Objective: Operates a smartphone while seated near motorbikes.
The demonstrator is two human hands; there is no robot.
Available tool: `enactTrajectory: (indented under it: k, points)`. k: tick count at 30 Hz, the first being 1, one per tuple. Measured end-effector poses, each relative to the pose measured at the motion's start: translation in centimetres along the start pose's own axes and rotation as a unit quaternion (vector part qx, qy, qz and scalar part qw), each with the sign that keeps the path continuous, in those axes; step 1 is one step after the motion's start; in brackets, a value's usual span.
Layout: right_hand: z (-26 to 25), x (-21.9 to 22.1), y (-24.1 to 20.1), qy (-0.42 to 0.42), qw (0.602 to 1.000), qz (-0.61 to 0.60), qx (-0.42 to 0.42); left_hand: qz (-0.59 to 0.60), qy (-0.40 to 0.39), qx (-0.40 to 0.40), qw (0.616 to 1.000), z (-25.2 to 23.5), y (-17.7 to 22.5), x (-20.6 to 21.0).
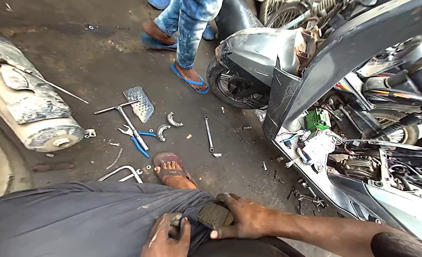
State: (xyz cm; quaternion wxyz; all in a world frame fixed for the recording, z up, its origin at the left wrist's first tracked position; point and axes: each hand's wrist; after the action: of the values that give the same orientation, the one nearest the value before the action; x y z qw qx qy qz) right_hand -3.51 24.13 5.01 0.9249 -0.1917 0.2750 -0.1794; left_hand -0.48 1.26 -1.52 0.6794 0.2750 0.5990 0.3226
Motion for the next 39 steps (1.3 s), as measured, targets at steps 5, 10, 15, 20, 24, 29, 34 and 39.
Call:
enactTrajectory:
  k: [5, 10, 15, 20, 24, 29, 34, 39]
  points:
    - [0.2, -1.1, -1.5, -0.068, 0.993, 0.067, 0.072, -0.022, -0.005, 0.007, 1.0, 0.2, 0.2, 0.1]
    - [4.3, -6.2, -0.3, -0.164, 0.979, 0.108, 0.052, -0.032, -0.015, 0.009, 0.999, 0.1, -0.1, 0.4]
    - [5.2, -8.5, -2.8, -0.029, 0.981, 0.184, -0.059, 0.066, -0.067, -0.012, 0.995, -0.1, 0.3, -1.3]
    - [-0.3, -4.6, -7.6, 0.149, 0.965, 0.15, -0.152, 0.534, 0.042, -0.077, 0.841, -1.1, -0.3, -3.6]
    - [-3.8, -0.2, -11.3, 0.192, 0.961, 0.082, -0.184, 0.641, 0.158, -0.117, 0.742, -3.1, 1.5, -5.5]
    - [-5.5, 0.0, -13.0, 0.058, 0.968, -0.005, -0.245, 0.636, 0.263, -0.091, 0.72, -4.9, -0.2, -6.1]
    - [-8.0, -2.6, -11.6, -0.051, 0.939, -0.014, -0.34, 0.646, 0.241, -0.105, 0.717, -5.0, -0.7, -7.3]
    - [-8.7, -3.6, -12.3, -0.056, 0.939, 0.068, -0.332, 0.634, 0.24, -0.117, 0.726, -5.5, -0.6, -7.2]
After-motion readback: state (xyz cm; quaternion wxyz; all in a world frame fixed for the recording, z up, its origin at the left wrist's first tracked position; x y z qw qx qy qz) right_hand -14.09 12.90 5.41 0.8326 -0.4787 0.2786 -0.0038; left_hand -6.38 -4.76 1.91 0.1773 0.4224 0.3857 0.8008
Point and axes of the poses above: each hand's wrist, its own z-axis away from the middle knuckle, its own x-axis out of the palm, y = z × x, and after that the axes turned 1 degree about -x, right-handed
